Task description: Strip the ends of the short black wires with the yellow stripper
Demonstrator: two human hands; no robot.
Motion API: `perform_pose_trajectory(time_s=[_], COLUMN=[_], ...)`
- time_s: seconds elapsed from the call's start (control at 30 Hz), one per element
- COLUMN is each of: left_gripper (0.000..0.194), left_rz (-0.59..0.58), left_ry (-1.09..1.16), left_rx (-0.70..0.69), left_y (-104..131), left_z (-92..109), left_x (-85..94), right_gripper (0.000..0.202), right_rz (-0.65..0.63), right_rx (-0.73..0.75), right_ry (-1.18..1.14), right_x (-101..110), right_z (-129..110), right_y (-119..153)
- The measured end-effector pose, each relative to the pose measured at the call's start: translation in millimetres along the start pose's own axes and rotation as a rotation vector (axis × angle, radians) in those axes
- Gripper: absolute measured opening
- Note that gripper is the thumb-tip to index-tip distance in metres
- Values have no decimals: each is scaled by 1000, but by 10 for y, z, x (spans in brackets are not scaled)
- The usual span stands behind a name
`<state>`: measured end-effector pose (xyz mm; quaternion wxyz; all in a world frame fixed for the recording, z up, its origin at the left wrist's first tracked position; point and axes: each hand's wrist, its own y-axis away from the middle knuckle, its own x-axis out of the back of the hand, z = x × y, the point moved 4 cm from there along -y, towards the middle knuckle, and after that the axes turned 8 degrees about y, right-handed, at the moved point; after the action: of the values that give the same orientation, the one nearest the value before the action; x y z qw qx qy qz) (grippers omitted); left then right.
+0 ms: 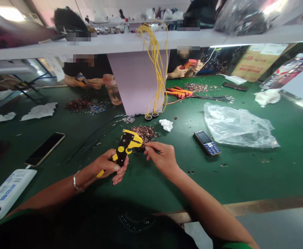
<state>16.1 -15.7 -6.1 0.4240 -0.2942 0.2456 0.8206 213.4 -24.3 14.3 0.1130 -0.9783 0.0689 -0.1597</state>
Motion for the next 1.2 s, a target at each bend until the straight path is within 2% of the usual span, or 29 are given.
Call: perform_pose_trajectory(time_s=[0.17,0.33,0.47,0.7,0.8,0.93,1.07,1.2], left_gripper=[19,11,12,21,27,32,38,37], left_rz=[37,128,88,-18,24,112,211,266], left_ry=[-14,-43,-38,-14,-20,-72,-251,-427], left_rx=[0,-27,-25,-60,-134,-215,-298,-309], left_y=[12,29,13,-10,-12,-52,-108,-139], left_z=[-27,-41,-23,101,173,223,213,157], left_x=[-24,64,89,25,90,225,308,293], right_gripper=[13,12,11,11,12,14,15,18], right_rz=[-19,-55,-55,-23,-30,-111,-210,-303], right_rx=[-35,-66,-83,-114,-107,-98,-77,-46], right_ry=[-10,-73,-98,-97,-83,-9,71,146], right_x=[-5,-43,-58,-54,-62,-122,-229,-327], right_z=[-7,35,71,109,125,179,237,231], right_y=[-2,-2,-4,-18,-17,1,48,105])
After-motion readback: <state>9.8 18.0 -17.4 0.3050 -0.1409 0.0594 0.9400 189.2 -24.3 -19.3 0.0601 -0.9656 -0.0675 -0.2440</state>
